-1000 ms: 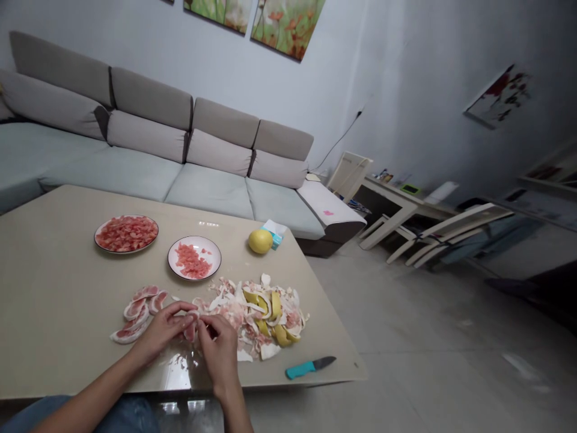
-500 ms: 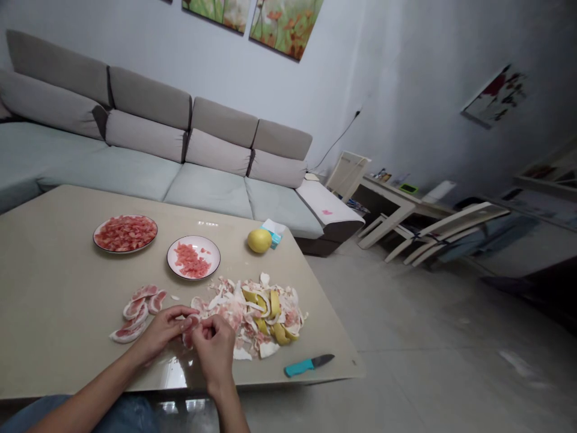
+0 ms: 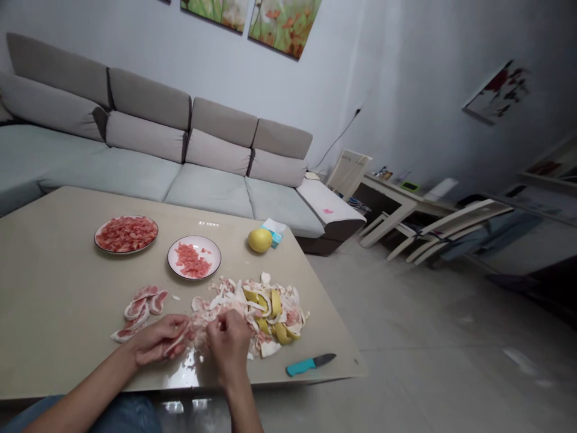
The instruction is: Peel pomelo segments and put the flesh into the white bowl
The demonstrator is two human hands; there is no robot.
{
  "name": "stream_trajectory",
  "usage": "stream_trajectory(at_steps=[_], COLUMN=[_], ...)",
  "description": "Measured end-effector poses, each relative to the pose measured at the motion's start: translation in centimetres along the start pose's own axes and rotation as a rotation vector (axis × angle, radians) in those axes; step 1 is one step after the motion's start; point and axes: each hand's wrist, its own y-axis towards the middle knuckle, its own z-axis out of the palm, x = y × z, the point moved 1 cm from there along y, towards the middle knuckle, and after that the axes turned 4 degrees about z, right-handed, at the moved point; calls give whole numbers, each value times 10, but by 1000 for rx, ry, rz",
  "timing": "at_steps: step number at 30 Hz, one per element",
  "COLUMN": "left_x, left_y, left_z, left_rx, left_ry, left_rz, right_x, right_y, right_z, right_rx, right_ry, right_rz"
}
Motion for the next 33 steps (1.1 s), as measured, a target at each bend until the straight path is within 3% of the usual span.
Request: stream_trajectory(at_steps=[3, 6, 10, 13, 18, 21, 25, 29, 33], left_x=[-8, -7, 4, 8, -3, -8, -5, -4, -13], left_y=[-3, -2, 4, 4, -2, -4, -3, -2, -6], left_z=[-4, -5, -2, 0, 10, 19, 24, 16, 4], left_rx=[8, -30, -35, -44, -51, -60, -162, -217, -287], left_ry=[-44, -121, -151, -118, -48, 126, 306, 190, -17], left_rz=[-31, -45, -73, -76, -27, 100, 245, 257, 270], right_x=[-20, -23, -1, 16, 23, 20, 21, 12, -26], right_y=[15, 17, 1, -8, -5, -3, -9, -9, 8], right_z=[-23, -34, -20, -4, 7, 9, 18, 20, -3], right_rx=[-41, 119, 326, 370, 282, 272, 287, 247, -28], right_ry=[6, 137, 336, 395, 393, 426, 523, 598, 555], right_rz=[48, 73, 113, 119, 150, 227, 272, 277, 387])
